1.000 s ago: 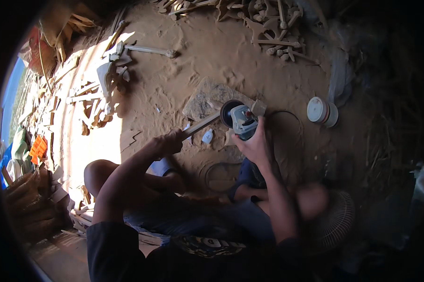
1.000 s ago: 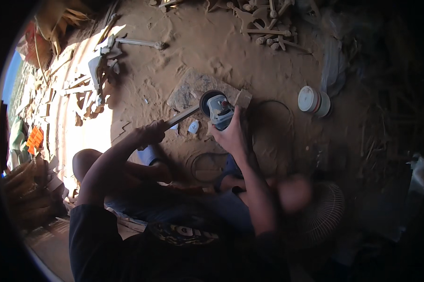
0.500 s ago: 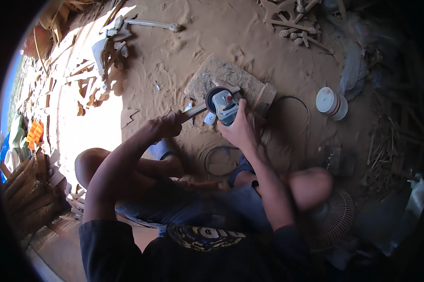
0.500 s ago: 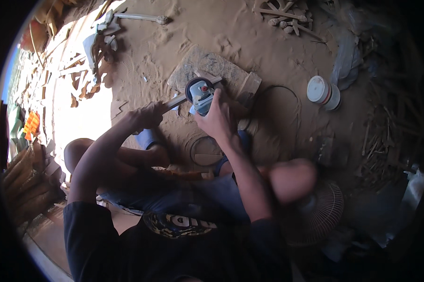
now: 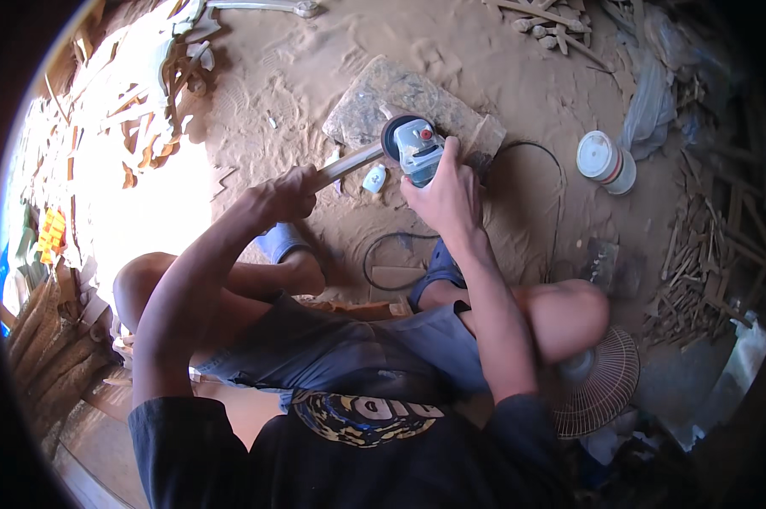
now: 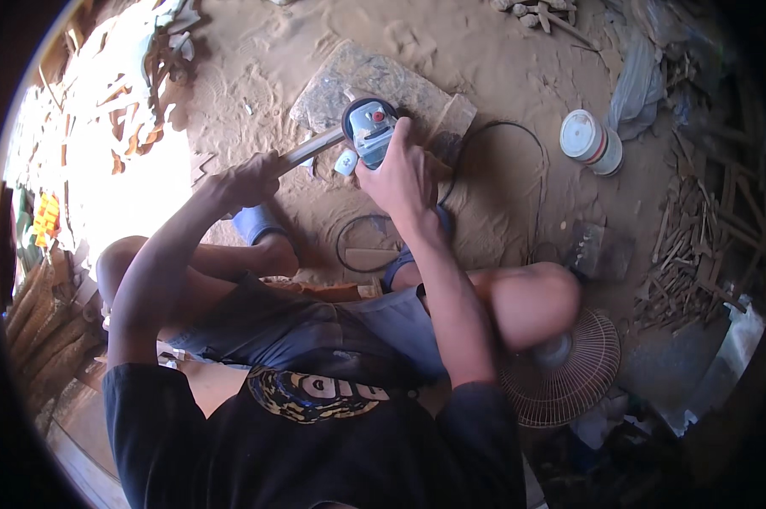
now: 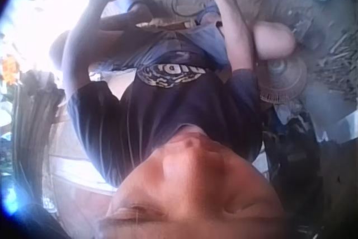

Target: The person sands the surface and edges of a wooden axe using a power sander, holding the axe by the handle and rotating it to reach different sides.

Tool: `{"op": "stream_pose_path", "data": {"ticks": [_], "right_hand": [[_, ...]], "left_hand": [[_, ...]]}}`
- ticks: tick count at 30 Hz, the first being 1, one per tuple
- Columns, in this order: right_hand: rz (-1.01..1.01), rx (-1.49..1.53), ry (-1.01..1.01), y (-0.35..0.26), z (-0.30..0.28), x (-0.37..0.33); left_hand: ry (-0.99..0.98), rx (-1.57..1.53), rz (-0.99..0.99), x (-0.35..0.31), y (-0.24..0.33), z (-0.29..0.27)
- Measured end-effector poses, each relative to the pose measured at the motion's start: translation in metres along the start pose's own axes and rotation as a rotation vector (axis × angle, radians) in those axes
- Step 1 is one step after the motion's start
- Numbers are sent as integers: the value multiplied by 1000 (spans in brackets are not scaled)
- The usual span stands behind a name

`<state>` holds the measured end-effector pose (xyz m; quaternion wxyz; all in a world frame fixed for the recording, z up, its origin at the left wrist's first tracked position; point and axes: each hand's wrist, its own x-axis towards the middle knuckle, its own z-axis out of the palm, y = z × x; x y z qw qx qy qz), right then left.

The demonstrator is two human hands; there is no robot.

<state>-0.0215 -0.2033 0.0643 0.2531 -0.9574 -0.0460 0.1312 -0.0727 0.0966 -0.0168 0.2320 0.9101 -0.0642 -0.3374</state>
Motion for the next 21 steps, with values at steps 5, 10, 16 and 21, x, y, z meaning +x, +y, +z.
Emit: {"op": "stream_pose_path", "data": {"ticks": [5,10,16,21], "right_hand": [[54,-68,2,-2,-8,10],[92,-116,25,8,-11,17],[90,-116,26,11,-10,26],[122,-119,47,20,-16,33]], "left_hand": [[114,103,144,10,-36,22],[10,15,-37,5,-11,6],[130,31,74,-3,-13,7],[2,-33,-61,-2,1,-6]]}}
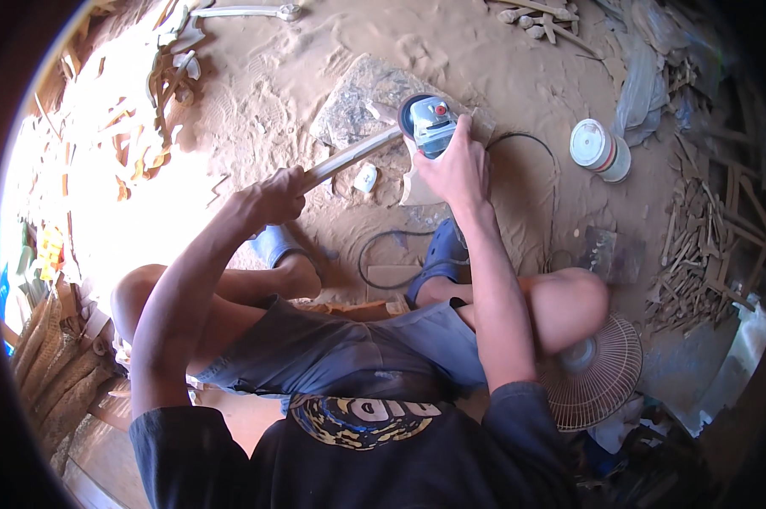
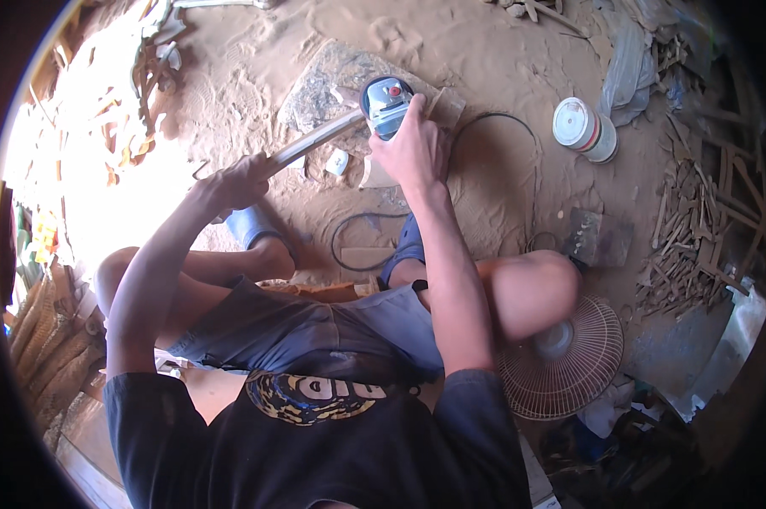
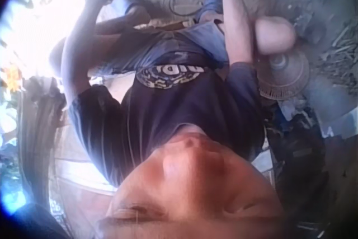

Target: The person sands the surface and edges of a wooden axe using a power sander, holding the axe by the handle and rotating it to reach different sides.

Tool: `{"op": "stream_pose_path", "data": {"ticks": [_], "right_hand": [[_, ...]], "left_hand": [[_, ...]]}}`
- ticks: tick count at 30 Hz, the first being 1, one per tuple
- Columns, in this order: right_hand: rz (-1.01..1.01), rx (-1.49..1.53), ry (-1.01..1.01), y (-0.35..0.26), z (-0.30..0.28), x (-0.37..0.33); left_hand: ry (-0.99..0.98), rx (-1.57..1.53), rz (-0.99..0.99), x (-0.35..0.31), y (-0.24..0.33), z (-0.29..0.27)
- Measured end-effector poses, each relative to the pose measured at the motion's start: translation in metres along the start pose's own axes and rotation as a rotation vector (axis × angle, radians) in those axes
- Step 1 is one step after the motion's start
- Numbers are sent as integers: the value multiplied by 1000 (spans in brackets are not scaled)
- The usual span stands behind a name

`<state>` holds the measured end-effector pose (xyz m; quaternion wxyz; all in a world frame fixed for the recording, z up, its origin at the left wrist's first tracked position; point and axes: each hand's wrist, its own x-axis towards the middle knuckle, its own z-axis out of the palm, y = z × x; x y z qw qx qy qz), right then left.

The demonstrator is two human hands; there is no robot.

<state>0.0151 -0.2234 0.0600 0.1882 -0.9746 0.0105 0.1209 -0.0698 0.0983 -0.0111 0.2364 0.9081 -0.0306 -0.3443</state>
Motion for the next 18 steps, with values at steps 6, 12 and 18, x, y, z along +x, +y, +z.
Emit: {"op": "stream_pose_path", "data": {"ticks": [6,12,18], "right_hand": [[2,-16,3,-1,1,9],[27,-26,22,7,-3,16],[43,-16,67,20,1,26]], "left_hand": [[-5,15,17,1,-8,3],[-6,-4,10,0,2,0],[-30,40,7,7,-10,6]]}}
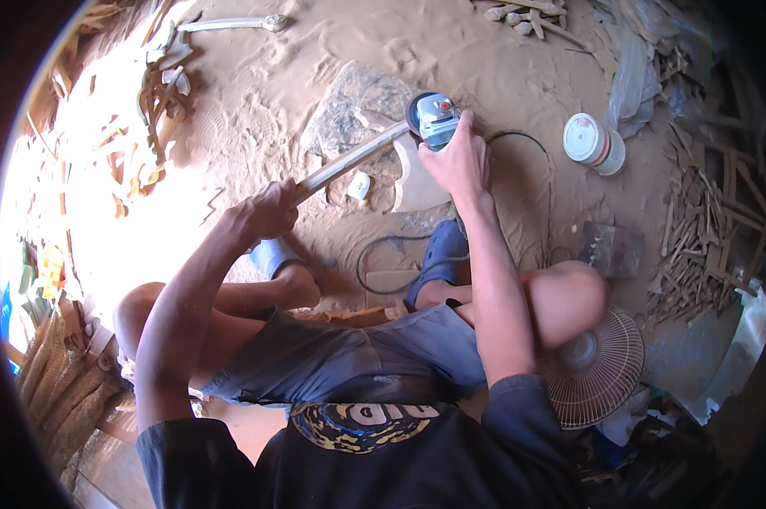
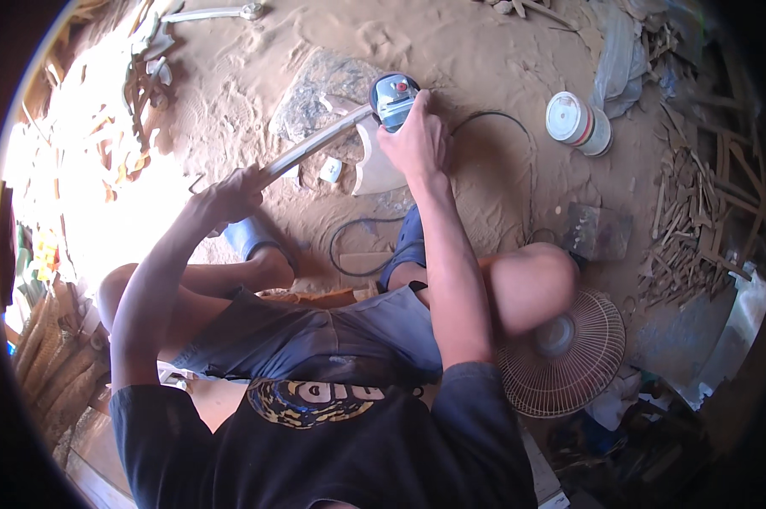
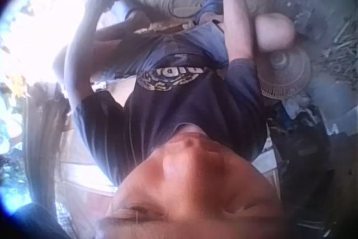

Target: The person sands the surface and edges of a wooden axe using a power sander, holding the axe by the handle and rotating it to reach different sides.

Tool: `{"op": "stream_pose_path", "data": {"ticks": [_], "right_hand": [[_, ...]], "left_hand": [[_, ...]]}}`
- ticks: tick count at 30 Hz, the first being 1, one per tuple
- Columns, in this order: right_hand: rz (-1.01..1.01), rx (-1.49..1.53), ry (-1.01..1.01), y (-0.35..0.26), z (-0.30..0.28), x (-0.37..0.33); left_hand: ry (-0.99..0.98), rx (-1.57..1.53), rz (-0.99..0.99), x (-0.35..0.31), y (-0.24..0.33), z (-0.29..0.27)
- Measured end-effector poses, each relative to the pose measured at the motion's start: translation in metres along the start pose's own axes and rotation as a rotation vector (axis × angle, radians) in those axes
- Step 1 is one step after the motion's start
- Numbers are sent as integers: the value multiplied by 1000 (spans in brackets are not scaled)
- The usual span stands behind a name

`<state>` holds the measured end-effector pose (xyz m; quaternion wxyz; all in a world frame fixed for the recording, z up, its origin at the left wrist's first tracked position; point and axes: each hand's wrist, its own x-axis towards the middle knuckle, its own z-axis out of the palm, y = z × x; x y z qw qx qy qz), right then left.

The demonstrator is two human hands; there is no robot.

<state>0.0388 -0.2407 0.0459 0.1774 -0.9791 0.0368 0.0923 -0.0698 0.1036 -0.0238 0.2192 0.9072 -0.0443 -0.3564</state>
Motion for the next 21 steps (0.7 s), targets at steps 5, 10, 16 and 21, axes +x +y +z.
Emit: {"op": "stream_pose_path", "data": {"ticks": [5,10,16,21], "right_hand": [[24,-14,5,5,5,11],[132,45,51,17,-22,-4],[85,86,235,16,-72,-50],[13,256,238,2,-93,-82]], "left_hand": [[298,51,269,0,-16,16],[-433,-310,-172,-3,56,-51],[-192,-584,-61,-2,49,-52],[393,770,449,38,-18,-56]]}}
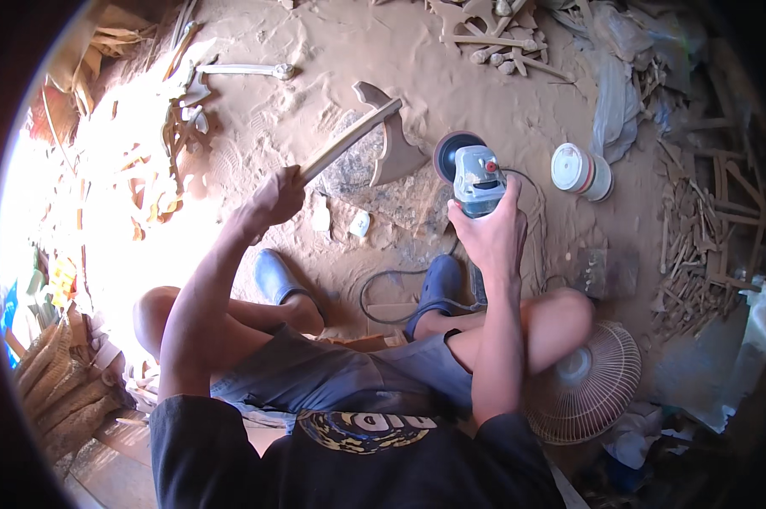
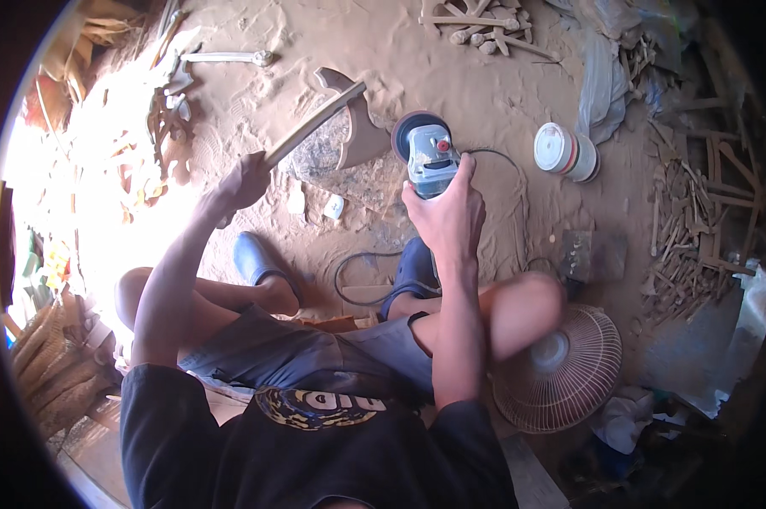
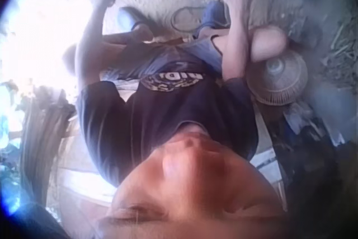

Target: The person sands the surface and edges of a wooden axe using a power sander, holding the axe by the handle and rotating it to reach different sides.

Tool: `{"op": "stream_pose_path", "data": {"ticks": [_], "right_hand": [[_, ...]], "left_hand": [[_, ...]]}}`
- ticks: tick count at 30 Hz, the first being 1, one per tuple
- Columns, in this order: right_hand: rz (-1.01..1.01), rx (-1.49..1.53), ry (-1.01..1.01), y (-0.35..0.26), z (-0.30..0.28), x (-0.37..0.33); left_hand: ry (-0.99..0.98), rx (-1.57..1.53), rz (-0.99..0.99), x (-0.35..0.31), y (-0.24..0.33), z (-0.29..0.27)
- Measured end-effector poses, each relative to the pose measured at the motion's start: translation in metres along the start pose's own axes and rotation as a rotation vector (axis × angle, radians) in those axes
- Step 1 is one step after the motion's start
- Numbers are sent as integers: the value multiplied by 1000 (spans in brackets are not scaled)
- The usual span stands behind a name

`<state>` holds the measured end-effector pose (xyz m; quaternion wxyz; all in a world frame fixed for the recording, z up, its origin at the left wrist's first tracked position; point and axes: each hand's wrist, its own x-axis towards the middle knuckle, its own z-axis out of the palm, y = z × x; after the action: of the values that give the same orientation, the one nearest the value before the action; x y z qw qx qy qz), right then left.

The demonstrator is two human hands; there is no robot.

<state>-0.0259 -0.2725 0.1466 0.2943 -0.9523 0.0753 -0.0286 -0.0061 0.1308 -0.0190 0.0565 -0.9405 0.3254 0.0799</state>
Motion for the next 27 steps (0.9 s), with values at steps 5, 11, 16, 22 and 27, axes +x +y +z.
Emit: {"op": "stream_pose_path", "data": {"ticks": [5,11,16,22,27], "right_hand": [[-65,-2,-35,2,-9,-22],[-158,88,-61,-23,16,-32],[-212,67,-61,-25,36,-32],[-188,123,-137,-33,36,-35],[-177,59,-80,-31,42,-37]], "left_hand": [[157,-550,-513,30,49,-102],[131,-446,-600,19,74,-126],[104,-397,-587,19,80,-125],[84,-379,-593,19,85,-131],[51,-391,-596,17,88,-125]]}}
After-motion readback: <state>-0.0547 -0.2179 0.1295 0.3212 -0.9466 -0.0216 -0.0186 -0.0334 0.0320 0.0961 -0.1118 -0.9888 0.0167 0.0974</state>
